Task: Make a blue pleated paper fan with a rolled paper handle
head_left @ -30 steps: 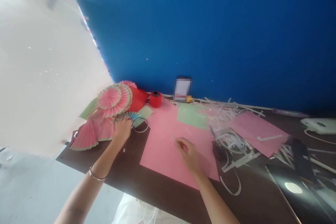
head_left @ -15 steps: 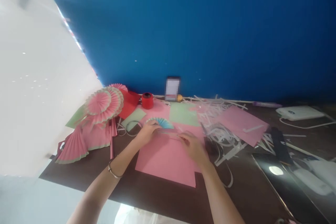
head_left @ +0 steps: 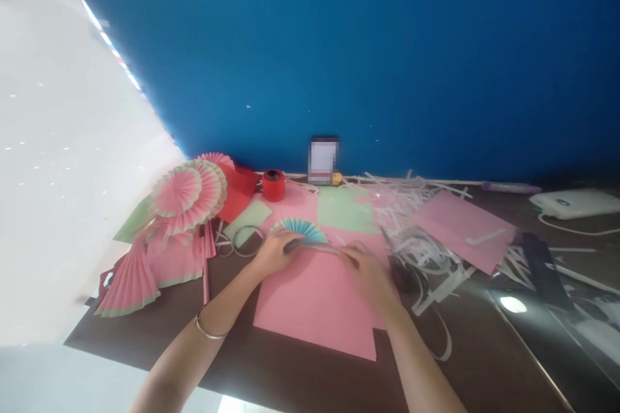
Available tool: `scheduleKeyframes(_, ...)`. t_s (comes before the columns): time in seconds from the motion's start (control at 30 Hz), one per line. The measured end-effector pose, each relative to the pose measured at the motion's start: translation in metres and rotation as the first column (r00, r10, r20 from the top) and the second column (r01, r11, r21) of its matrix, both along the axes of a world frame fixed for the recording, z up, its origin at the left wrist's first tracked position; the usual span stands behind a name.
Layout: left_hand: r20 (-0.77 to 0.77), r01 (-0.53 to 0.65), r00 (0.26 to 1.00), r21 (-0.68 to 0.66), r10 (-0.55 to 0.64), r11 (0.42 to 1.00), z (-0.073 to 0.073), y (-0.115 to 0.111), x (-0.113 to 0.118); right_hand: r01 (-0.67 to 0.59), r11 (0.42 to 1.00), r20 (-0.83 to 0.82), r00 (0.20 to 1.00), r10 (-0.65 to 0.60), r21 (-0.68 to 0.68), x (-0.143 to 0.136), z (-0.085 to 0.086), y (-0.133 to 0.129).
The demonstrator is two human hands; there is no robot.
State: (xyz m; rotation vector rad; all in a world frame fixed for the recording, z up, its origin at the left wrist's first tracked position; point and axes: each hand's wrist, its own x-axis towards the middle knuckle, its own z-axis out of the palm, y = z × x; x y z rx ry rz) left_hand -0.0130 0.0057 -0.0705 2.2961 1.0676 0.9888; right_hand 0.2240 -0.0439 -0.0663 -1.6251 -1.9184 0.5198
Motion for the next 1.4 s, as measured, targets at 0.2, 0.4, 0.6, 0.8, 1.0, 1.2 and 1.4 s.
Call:
scheduleKeyframes(0.2,-0.031,0.013,0.999,0.012,-0.012,1.000,-0.002,-0.001,-0.001,0.029,0.999,0.037,0.999,-0.030,0.027,0.000,-0.003,0.001)
scheduleKeyframes(0.4,-0.040,0.001,0.999,-0.004,-0.001,1.000,0.002,-0.003,0.001,0.011,0.998,0.068,0.998,-0.016,0.067,-0.004,0.001,0.000)
scheduleKeyframes(0.6,-0.053,0.008,0.999,-0.001,-0.008,1.000,0.004,-0.003,0.001,-0.033,0.995,0.124,0.992,0.020,0.097,-0.010,0.009,-0.001)
scheduleKeyframes(0.8,-0.053,0.029,0.998,0.016,-0.028,0.999,-0.002,-0.001,-0.001,-0.078,0.994,0.133,0.989,0.068,0.072,-0.012,0.013,-0.002)
scheduleKeyframes(1.0,-0.032,0.026,0.999,0.015,-0.025,1.000,-0.004,0.000,-0.002,-0.155,0.988,0.051,0.987,0.153,0.028,0.001,0.000,0.002)
scheduleKeyframes(1.2,-0.018,0.020,1.000,0.000,-0.020,1.000,-0.004,0.001,0.000,-0.169,0.985,0.103,0.981,0.167,0.011,0.000,-0.003,-0.001)
scheduleKeyframes(1.4,0.001,-0.037,0.999,-0.033,0.037,0.999,-0.002,0.001,0.000,-0.132,0.990,0.181,0.974,0.138,-0.048,-0.001,-0.008,-0.005)
